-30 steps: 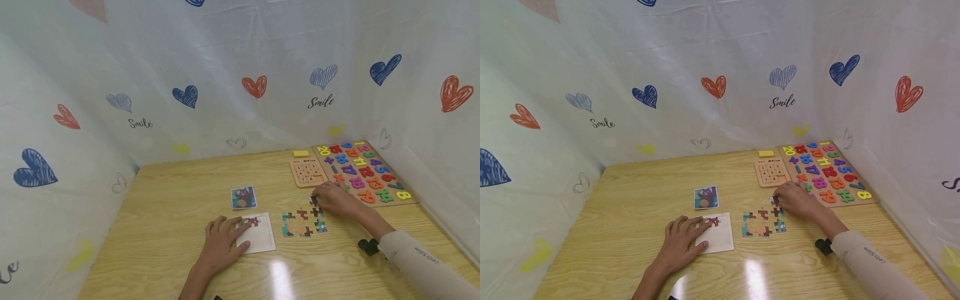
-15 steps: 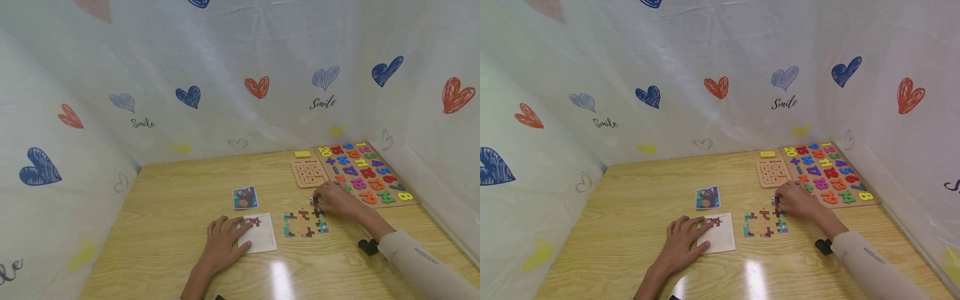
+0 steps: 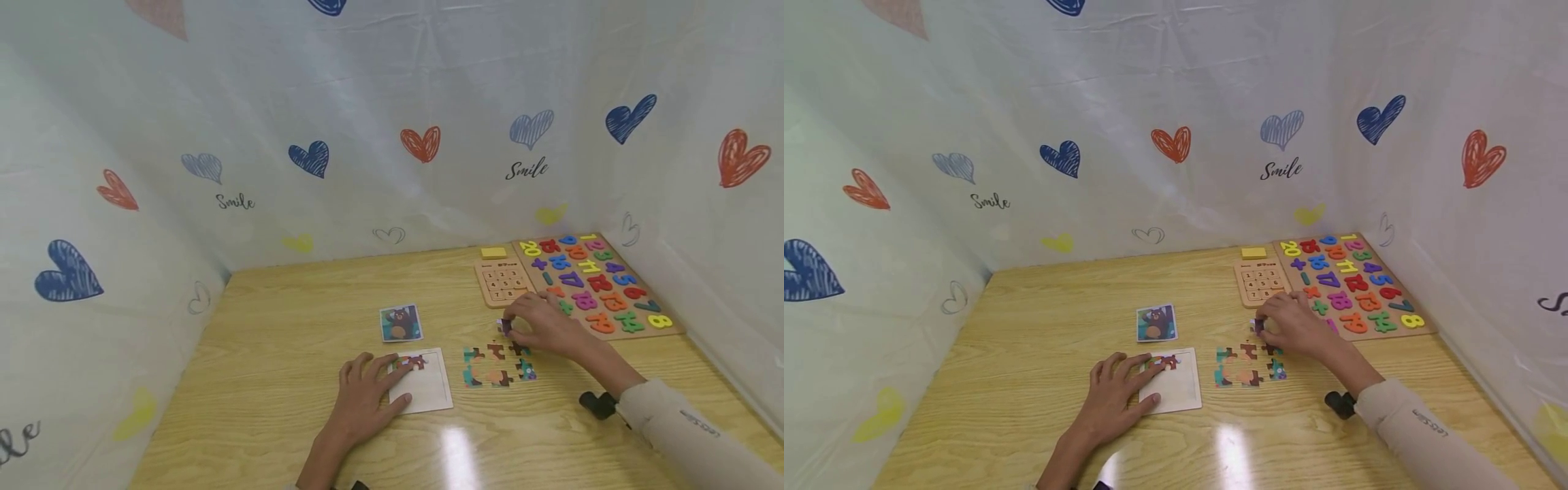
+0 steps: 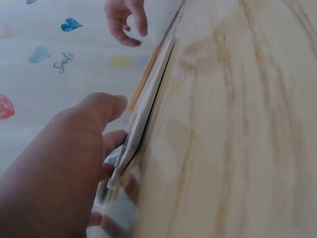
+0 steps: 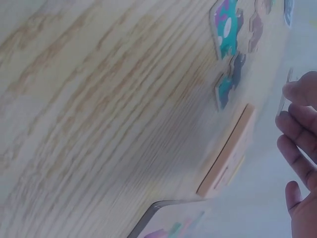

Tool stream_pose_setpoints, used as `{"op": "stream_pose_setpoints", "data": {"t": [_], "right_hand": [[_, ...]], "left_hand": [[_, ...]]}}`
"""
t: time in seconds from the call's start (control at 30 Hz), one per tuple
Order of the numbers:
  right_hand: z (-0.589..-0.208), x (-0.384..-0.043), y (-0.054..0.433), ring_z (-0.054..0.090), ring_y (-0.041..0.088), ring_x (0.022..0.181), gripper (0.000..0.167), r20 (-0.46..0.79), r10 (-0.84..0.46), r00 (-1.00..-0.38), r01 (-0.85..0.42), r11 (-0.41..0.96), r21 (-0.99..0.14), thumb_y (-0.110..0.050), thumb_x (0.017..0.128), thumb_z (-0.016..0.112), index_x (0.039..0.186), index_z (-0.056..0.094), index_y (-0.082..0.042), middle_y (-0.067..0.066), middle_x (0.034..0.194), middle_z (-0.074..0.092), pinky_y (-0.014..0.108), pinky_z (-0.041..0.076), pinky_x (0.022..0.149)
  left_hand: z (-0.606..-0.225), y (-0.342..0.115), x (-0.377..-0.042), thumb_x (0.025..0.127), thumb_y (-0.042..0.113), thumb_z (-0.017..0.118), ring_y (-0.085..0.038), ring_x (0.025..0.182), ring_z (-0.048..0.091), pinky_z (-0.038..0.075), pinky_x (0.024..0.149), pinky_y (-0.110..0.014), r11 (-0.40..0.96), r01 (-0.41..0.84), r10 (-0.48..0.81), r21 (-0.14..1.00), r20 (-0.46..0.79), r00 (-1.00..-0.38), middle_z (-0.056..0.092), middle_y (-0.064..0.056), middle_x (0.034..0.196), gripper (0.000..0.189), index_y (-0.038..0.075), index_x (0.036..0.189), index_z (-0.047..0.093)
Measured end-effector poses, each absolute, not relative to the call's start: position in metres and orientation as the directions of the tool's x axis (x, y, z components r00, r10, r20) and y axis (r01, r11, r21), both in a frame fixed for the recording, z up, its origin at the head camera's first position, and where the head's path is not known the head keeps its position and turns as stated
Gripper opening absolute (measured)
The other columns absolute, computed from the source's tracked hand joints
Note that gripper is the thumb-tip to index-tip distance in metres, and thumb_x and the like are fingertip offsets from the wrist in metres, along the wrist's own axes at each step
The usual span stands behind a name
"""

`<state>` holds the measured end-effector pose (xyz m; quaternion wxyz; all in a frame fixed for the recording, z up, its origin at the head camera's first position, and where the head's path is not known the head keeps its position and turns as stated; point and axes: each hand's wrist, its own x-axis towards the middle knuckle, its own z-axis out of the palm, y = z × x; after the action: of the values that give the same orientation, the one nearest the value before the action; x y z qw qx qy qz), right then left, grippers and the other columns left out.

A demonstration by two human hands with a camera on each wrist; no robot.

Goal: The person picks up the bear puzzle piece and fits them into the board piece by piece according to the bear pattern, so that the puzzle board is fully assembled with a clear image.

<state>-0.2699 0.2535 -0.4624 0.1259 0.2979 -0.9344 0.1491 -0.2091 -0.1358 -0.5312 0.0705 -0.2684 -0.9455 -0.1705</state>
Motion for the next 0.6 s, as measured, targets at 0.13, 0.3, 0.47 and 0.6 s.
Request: {"op": "stream_pose_setpoints", "data": {"t": [0.13, 0.3, 0.47, 0.6], "right_hand": [[-0.461, -0.269, 0.25, 0.06, 0.026, 0.099, 0.016, 0.338, -0.528, -0.779, -0.608, 0.768, -0.202, -0.013, 0.082, 0.08, 0.094, 0.071, -0.019, -0.002, 0.1, 0.069, 0.059, 0.034, 0.086], [-0.461, -0.268, 0.246, 0.059, 0.026, 0.1, 0.016, 0.341, -0.542, -0.768, -0.624, 0.754, -0.205, -0.015, 0.083, 0.08, 0.095, 0.071, -0.018, -0.002, 0.102, 0.069, 0.056, 0.033, 0.086], [-0.462, -0.267, 0.243, 0.058, 0.026, 0.1, 0.016, 0.34, -0.545, -0.767, -0.626, 0.752, -0.206, -0.015, 0.082, 0.081, 0.094, 0.071, -0.018, -0.001, 0.102, 0.069, 0.057, 0.032, 0.087], [-0.462, -0.267, 0.24, 0.058, 0.027, 0.1, 0.016, 0.351, -0.547, -0.76, -0.632, 0.749, -0.199, -0.014, 0.082, 0.08, 0.094, 0.071, -0.016, 0.0, 0.101, 0.068, 0.057, 0.032, 0.087]], "left_hand": [[-0.532, -0.136, -0.209, 0.098, 0.065, 0.042, -0.032, 0.134, 0.033, 0.02, 0.107, -0.062, 0.798, 0.535, 0.486, 0.278, 0.228, -0.844, 0.045, 0.008, 0.148, 0.053, 0.046, 0.148, 0.046], [-0.534, -0.136, -0.209, 0.098, 0.065, 0.042, -0.032, 0.134, 0.033, 0.019, 0.107, -0.062, 0.798, 0.534, 0.485, 0.28, 0.228, -0.844, 0.044, 0.008, 0.149, 0.054, 0.046, 0.148, 0.046], [-0.534, -0.137, -0.21, 0.098, 0.065, 0.044, -0.034, 0.134, 0.034, 0.02, 0.106, -0.063, 0.794, 0.538, 0.487, 0.282, 0.234, -0.841, 0.045, 0.007, 0.148, 0.054, 0.045, 0.148, 0.046], [-0.533, -0.137, -0.21, 0.098, 0.064, 0.045, -0.035, 0.133, 0.035, 0.021, 0.105, -0.063, 0.791, 0.544, 0.489, 0.28, 0.245, -0.837, 0.045, 0.006, 0.147, 0.054, 0.044, 0.148, 0.047]]}}
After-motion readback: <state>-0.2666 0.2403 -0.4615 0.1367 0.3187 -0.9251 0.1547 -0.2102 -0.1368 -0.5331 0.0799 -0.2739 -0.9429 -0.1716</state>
